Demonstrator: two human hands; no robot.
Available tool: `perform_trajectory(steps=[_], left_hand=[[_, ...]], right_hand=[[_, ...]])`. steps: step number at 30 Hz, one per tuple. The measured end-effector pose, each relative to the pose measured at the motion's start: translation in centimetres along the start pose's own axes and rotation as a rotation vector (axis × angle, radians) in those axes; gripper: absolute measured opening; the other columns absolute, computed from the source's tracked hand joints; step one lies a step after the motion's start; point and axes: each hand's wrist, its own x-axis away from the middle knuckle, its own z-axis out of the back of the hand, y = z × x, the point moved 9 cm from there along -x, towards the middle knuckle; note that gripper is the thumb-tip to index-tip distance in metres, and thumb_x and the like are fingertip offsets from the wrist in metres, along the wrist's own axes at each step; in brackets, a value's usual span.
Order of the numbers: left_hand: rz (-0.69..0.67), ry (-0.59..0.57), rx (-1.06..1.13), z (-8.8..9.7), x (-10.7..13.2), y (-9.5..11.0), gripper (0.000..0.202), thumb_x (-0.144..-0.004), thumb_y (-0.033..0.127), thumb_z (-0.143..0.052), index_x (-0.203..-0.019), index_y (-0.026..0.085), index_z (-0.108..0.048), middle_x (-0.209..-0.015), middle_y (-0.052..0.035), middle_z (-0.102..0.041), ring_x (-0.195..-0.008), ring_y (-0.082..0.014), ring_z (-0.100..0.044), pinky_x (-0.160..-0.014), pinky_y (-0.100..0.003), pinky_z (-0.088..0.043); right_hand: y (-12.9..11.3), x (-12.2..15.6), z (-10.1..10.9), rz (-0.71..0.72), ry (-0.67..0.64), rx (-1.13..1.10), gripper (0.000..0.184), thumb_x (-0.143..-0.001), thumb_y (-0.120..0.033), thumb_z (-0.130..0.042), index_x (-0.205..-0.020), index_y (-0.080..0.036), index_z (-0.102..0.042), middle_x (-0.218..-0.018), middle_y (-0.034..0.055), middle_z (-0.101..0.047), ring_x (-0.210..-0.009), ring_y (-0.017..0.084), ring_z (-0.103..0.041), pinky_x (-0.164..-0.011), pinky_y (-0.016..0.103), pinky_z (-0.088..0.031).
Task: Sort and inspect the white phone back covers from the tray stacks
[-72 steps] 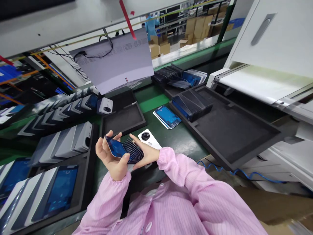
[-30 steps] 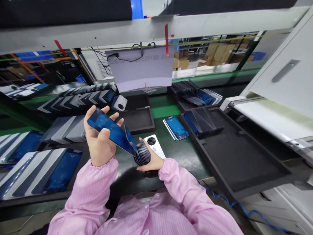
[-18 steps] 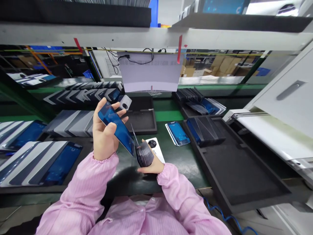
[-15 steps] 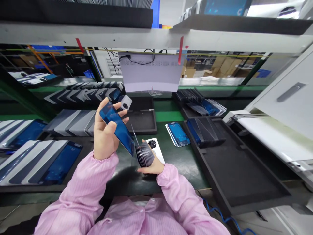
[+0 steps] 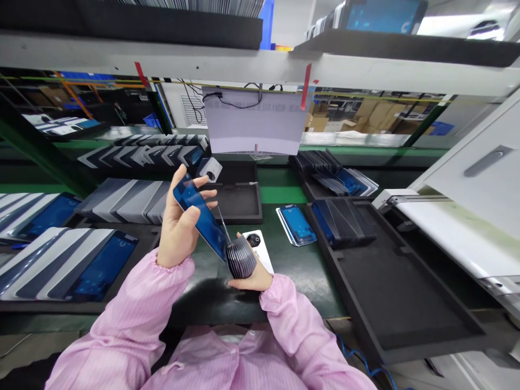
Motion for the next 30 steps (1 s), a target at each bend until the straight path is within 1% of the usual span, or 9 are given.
perform_trajectory(steps=[2,4,8,10,13,18,23,25,30], left_hand=[[0.012,-0.076,-0.087,-0.7,-0.1,-0.1,0.085,-0.076,0.039,-0.070,-0.145,0.039,-0.020,-0.134,-0.0086,-0.044,-0.105,-0.0209,-0.056,-0.090,-0.037,-0.051],[0.038,-0.162,-0.186,-1.5,-0.2,-0.4,0.095,-0.074,0.035,-0.072,-0.147,0.039,-0.011,-0.137,-0.0100,-0.040,-0.104,-0.0211,-0.055,-0.091,-0.039,-0.050],[0.073,-0.286,-0.333,-2.4,-0.7,-0.8,0.092,-0.078,0.033,-0.068,-0.148,0.036,-0.009,-0.135,-0.0106,-0.040,-0.102,-0.0206,-0.055,-0.091,-0.040,-0.049],[0.092,-0.348,-0.371,-2.9,-1.1,-0.8,0.091,-0.079,0.034,-0.067,-0.149,0.036,-0.008,-0.132,-0.0100,-0.042,-0.099,-0.0199,-0.055,-0.089,-0.040,-0.050],[0.120,-0.407,-0.379,-3.4,-2.1,-0.5,0.091,-0.079,0.034,-0.066,-0.149,0.036,-0.007,-0.131,-0.0093,-0.043,-0.094,-0.0188,-0.054,-0.085,-0.038,-0.051],[0.123,-0.427,-0.375,-3.9,-3.2,0.1,0.085,-0.081,0.035,-0.064,-0.148,0.039,-0.011,-0.134,-0.0077,-0.042,-0.097,-0.0196,-0.054,-0.085,-0.038,-0.050],[0.121,-0.435,-0.365,-3.6,-1.8,-0.5,0.086,-0.081,0.034,-0.064,-0.148,0.038,-0.010,-0.139,-0.0087,-0.040,-0.101,-0.0203,-0.054,-0.090,-0.039,-0.048],[0.094,-0.392,-0.345,-2.9,-1.1,-0.6,0.087,-0.080,0.033,-0.065,-0.148,0.038,-0.011,-0.139,-0.0085,-0.041,-0.100,-0.0192,-0.055,-0.090,-0.038,-0.048],[0.035,-0.206,-0.233,-0.6,-0.2,-0.8,0.084,-0.079,0.036,-0.065,-0.147,0.038,-0.015,-0.134,-0.0069,-0.046,-0.097,-0.0178,-0.057,-0.093,-0.037,-0.047]], right_hand=[[-0.4,0.0,0.1,0.029,0.015,0.017,0.115,-0.066,-0.047,-0.078,-0.149,-0.024,-0.001,-0.147,0.0170,-0.035,-0.136,0.031,-0.036,-0.113,0.056,-0.020],[-0.6,0.0,0.1,0.038,0.026,0.031,0.114,-0.067,-0.047,-0.077,-0.149,-0.025,0.000,-0.147,0.0167,-0.035,-0.135,0.030,-0.037,-0.113,0.056,-0.020],[-0.4,0.1,0.2,0.022,0.042,0.047,0.109,-0.067,-0.047,-0.077,-0.149,-0.023,-0.007,-0.150,0.0173,-0.030,-0.137,0.032,-0.033,-0.113,0.056,-0.018],[-0.4,0.2,0.1,0.022,0.040,0.041,0.106,-0.068,-0.047,-0.076,-0.148,-0.022,-0.011,-0.148,0.0179,-0.032,-0.138,0.032,-0.032,-0.114,0.056,-0.018],[-0.5,0.2,-0.2,0.037,0.028,0.010,0.107,-0.069,-0.047,-0.075,-0.148,-0.021,-0.009,-0.144,0.0173,-0.037,-0.137,0.031,-0.034,-0.114,0.054,-0.018],[-0.8,0.1,-0.4,0.045,0.019,-0.040,0.110,-0.069,-0.047,-0.074,-0.148,-0.022,-0.002,-0.144,0.0165,-0.035,-0.134,0.028,-0.038,-0.114,0.049,-0.022],[-1.1,0.1,-0.4,0.044,0.018,-0.051,0.109,-0.069,-0.041,-0.075,-0.148,-0.023,-0.001,-0.146,0.0163,-0.031,-0.134,0.029,-0.038,-0.114,0.047,-0.022],[-1.3,0.1,-0.3,0.049,0.030,-0.041,0.110,-0.068,-0.040,-0.076,-0.148,-0.023,-0.003,-0.146,0.0150,-0.033,-0.134,0.028,-0.036,-0.115,0.046,-0.021],[-1.8,-0.1,0.0,0.080,0.049,-0.057,0.109,-0.067,-0.039,-0.077,-0.148,-0.024,-0.006,-0.140,0.0125,-0.040,-0.133,0.027,-0.038,-0.114,0.044,-0.024]])
